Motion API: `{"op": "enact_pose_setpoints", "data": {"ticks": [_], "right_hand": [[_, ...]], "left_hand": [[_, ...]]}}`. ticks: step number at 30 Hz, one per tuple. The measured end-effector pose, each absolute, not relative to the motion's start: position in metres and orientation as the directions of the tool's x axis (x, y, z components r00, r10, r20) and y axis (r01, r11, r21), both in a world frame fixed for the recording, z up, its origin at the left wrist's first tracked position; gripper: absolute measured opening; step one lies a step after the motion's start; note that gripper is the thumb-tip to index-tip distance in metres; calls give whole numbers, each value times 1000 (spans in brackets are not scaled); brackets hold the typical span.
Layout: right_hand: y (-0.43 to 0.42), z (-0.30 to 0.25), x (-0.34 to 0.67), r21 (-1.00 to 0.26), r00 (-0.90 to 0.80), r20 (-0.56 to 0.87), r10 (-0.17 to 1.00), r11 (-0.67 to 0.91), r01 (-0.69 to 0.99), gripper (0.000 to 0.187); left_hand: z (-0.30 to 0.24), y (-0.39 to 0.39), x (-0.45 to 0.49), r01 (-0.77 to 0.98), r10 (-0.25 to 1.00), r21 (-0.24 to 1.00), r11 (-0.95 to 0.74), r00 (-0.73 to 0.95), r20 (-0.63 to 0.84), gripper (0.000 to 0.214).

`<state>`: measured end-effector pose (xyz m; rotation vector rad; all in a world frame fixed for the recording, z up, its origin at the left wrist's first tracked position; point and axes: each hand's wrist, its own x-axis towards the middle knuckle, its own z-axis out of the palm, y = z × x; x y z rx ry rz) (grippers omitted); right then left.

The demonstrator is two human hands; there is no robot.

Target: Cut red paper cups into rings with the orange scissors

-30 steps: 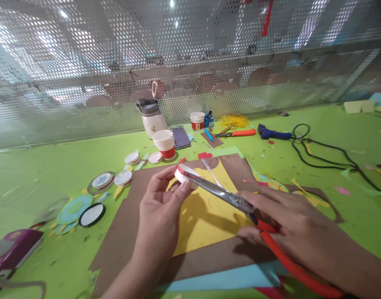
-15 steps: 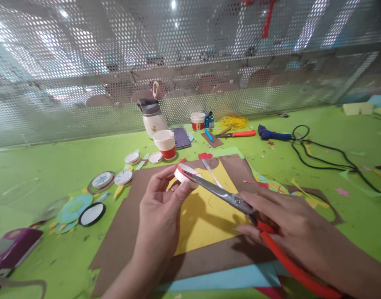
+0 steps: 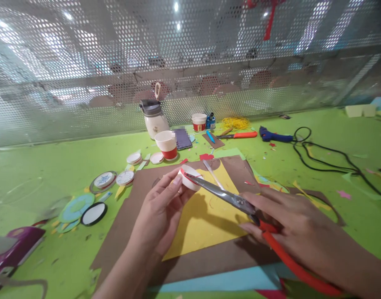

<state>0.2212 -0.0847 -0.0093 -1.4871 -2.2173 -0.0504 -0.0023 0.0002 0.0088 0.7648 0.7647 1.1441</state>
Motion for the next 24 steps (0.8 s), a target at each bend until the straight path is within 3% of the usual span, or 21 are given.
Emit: {"op": "enact_pose_setpoints", "data": {"ticks": [18, 24], "right_hand": [[-87, -7, 221, -191, -303, 423, 854, 411, 891, 48], [-86, -6, 221, -199, -308, 434, 847, 424, 884, 43]], "left_hand": [[14, -9, 5, -465, 983, 868, 172, 140, -120, 26], [14, -10, 5, -473, 986, 866, 161, 118, -118, 27]]}}
